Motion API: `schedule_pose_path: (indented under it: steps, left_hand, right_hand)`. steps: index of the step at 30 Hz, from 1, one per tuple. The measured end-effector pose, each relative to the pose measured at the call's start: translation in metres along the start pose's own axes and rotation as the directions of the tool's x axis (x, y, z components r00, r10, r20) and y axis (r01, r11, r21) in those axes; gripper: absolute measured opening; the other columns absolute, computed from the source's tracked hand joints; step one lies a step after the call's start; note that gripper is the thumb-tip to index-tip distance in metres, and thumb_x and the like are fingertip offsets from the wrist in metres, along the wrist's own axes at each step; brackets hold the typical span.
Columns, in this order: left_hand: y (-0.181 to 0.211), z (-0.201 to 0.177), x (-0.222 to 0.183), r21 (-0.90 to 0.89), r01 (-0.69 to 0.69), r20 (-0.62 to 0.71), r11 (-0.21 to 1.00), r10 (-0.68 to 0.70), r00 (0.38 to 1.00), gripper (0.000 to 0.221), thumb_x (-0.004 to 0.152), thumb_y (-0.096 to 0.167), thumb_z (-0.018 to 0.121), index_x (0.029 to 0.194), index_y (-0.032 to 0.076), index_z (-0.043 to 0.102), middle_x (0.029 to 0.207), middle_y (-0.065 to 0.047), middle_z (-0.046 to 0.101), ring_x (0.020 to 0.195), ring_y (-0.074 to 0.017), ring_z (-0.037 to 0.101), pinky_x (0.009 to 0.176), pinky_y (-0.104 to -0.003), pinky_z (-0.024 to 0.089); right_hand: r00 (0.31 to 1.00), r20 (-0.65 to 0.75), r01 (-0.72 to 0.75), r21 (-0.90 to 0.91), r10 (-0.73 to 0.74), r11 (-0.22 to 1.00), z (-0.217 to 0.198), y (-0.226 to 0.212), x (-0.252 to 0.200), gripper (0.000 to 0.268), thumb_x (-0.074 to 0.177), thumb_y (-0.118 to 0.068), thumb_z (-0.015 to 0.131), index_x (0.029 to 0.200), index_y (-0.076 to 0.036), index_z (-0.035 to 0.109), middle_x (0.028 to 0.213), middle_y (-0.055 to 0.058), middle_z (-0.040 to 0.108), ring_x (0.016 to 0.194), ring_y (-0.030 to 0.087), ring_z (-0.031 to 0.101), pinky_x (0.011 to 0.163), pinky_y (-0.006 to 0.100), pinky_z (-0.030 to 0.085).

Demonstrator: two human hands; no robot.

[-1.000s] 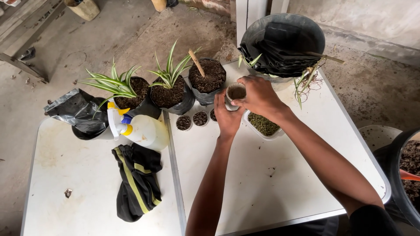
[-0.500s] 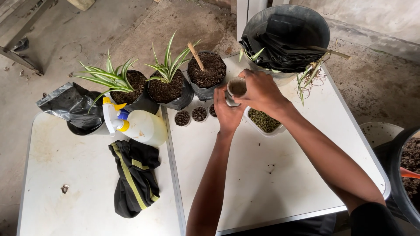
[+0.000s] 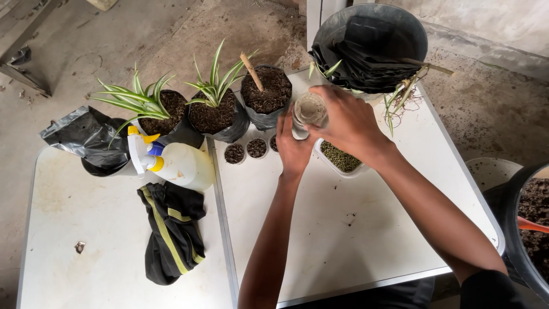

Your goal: Filling a small container with soil and preparing it for planting by watering

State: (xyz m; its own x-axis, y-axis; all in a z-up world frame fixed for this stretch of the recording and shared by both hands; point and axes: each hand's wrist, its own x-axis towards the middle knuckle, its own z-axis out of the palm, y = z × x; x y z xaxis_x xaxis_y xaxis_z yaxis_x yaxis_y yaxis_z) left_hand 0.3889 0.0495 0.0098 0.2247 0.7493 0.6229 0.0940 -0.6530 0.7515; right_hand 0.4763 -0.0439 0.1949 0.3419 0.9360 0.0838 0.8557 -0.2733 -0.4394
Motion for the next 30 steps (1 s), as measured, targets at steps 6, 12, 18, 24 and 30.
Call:
schedule_pose_path:
  steps: [6,12,18,24,30]
  left_hand:
    - [0.024,-0.025,-0.008,-0.051,0.074,0.174,0.996,-0.064,0.983,0.118,0.077,0.018,0.089,0.164,-0.002,0.012,0.154,-0.03,0.044,0.137,-0.053,0.046,0.113,-0.063,0.039]
    - [0.098,-0.026,-0.034,-0.079,-0.052,0.306,0.996,0.074,0.949,0.098,0.069,0.012,0.093,0.152,-0.002,0.043,0.147,-0.021,0.049,0.135,-0.0433,0.048,0.116,-0.059,0.039]
    - [0.111,0.036,-0.072,-0.425,-0.156,0.326,0.892,0.311,0.893,0.073,0.075,0.027,0.094,0.136,0.0,0.064,0.125,-0.012,0.07,0.122,-0.033,0.063,0.108,-0.045,0.051]
    - [0.151,0.056,-0.099,-0.272,-0.196,0.343,0.942,0.284,0.895,0.054,0.085,0.007,0.083,0.133,0.005,0.059,0.122,-0.015,0.068,0.115,-0.0308,0.064,0.099,-0.045,0.058]
    - [0.182,0.084,-0.122,-0.326,-0.261,0.333,0.909,0.368,0.868,0.044,0.092,0.015,0.079,0.128,-0.001,0.06,0.115,-0.012,0.073,0.104,-0.0298,0.072,0.093,-0.041,0.061]
  right_hand:
    - [0.976,-0.16,0.139,-0.052,-0.146,0.989,-0.014,0.025,-0.06,0.076,0.079,-0.027,0.085,0.147,-0.015,0.052,0.126,0.017,0.058,0.083,0.03,0.076,0.07,0.053,0.061]
    - [0.982,-0.179,0.034,-0.101,-0.051,0.994,-0.027,0.065,-0.12,0.07,0.078,-0.03,0.084,0.141,-0.019,0.055,0.114,0.009,0.053,0.077,0.031,0.074,0.066,0.05,0.061]
    - [0.976,-0.212,0.032,-0.036,-0.039,0.999,-0.046,0.078,-0.17,0.063,0.074,-0.024,0.085,0.132,-0.012,0.064,0.114,0.012,0.057,0.082,0.036,0.073,0.063,0.052,0.061]
    - [0.948,-0.315,0.03,-0.046,-0.043,0.998,-0.033,0.103,-0.212,0.04,0.084,-0.03,0.082,0.115,-0.01,0.066,0.142,0.023,0.046,0.123,0.042,0.057,0.087,0.054,0.058]
    - [0.894,-0.433,-0.055,0.154,0.117,0.987,-0.02,0.123,-0.233,0.03,0.087,-0.017,0.08,0.114,-0.006,0.074,0.147,0.02,0.045,0.114,0.041,0.054,0.082,0.052,0.054]
